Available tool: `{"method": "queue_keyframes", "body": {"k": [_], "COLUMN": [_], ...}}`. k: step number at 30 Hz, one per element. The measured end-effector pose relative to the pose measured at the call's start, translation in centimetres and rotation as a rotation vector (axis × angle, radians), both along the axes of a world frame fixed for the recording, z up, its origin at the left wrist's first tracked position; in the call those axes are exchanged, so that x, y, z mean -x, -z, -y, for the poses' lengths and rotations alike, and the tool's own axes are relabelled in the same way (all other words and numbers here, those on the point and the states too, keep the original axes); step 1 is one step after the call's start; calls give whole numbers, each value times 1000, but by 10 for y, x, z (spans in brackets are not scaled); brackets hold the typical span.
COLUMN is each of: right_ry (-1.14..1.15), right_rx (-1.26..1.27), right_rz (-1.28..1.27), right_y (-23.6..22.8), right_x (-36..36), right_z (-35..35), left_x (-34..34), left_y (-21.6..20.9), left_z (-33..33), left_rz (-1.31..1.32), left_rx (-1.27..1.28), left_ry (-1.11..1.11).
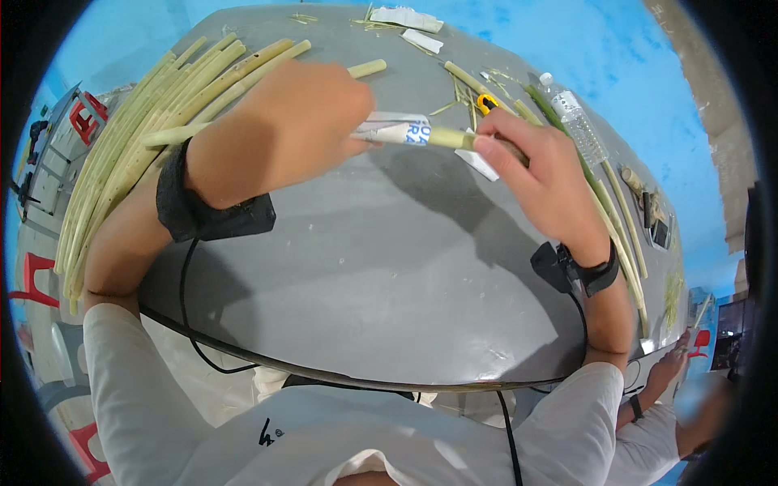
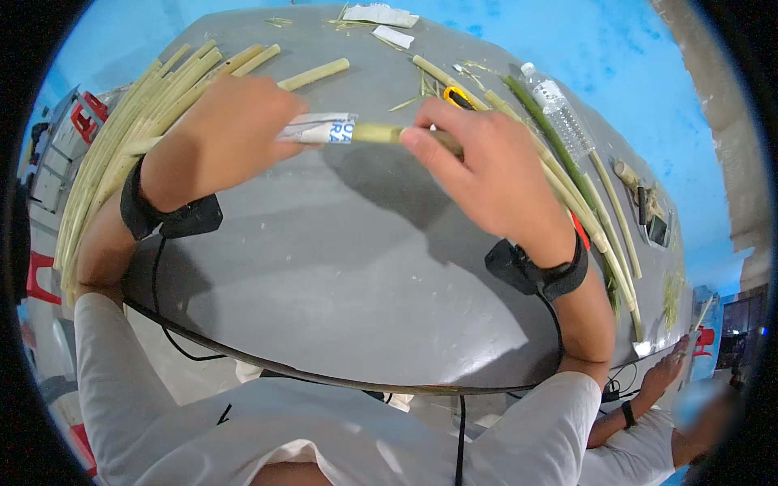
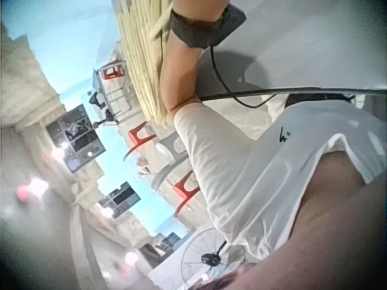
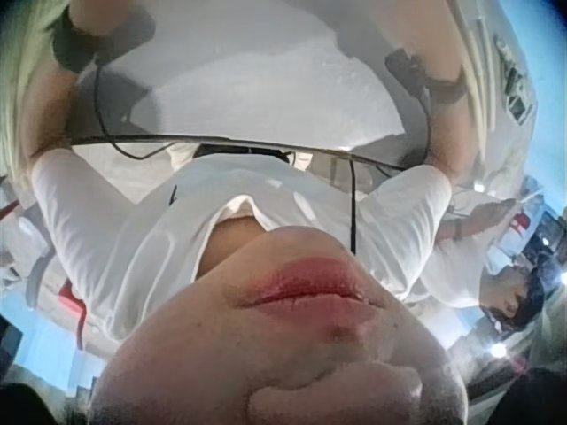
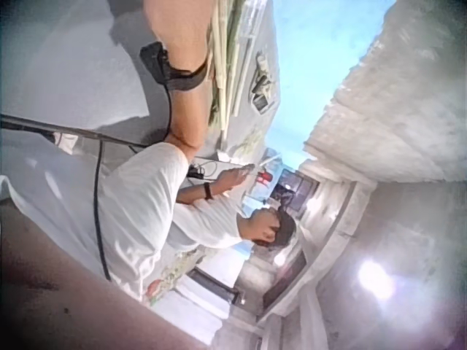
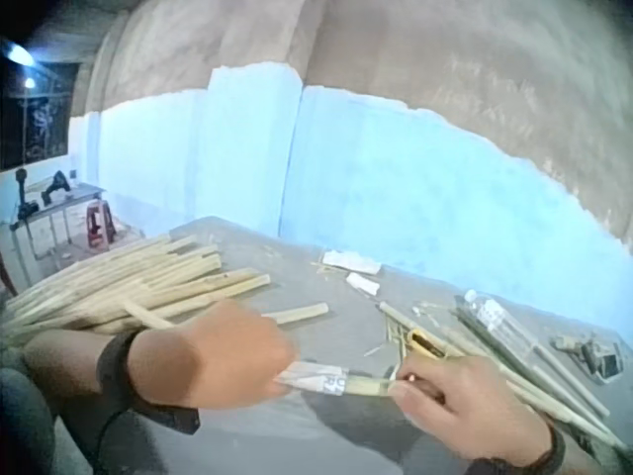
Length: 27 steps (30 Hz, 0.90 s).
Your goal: Processing bamboo tubes by cleaning, marking, and checking dimensions at a workstation.
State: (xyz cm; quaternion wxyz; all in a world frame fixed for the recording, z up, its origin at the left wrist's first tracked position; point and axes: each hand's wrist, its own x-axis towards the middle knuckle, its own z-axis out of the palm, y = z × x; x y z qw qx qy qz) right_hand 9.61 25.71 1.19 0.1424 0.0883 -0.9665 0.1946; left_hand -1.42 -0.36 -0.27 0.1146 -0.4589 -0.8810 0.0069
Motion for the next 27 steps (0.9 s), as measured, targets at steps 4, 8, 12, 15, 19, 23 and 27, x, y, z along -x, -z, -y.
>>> {"method": "queue_keyframes", "body": {"k": [4,8,12,15,19,23,27], "right_ry": [45,325,226,8,131,376,84], "right_rx": [57,37,90,37,23,-12,66], "right_rz": [-64,-50,-117,-119,-3,-37,-60], "right_y": [12,10,21,9,10,8,14], "right_x": [18,34,31,7,17,28,12], "right_z": [-35,-119,-86,-10,-41,-109,-37], "left_x": [-3,-1,3,-4,2,10,5], "left_y": [-7,-18,-11,-12,-7,-19,-4], "left_z": [-1,-6,-8,-3,-1,-5,-6], "left_rz": [-8,3,18,148,246,241,186], "left_rx": [-53,-26,33,107,-21,-99,-129], "left_ry": [48,-23,-36,-33,-17,-58,13]}}
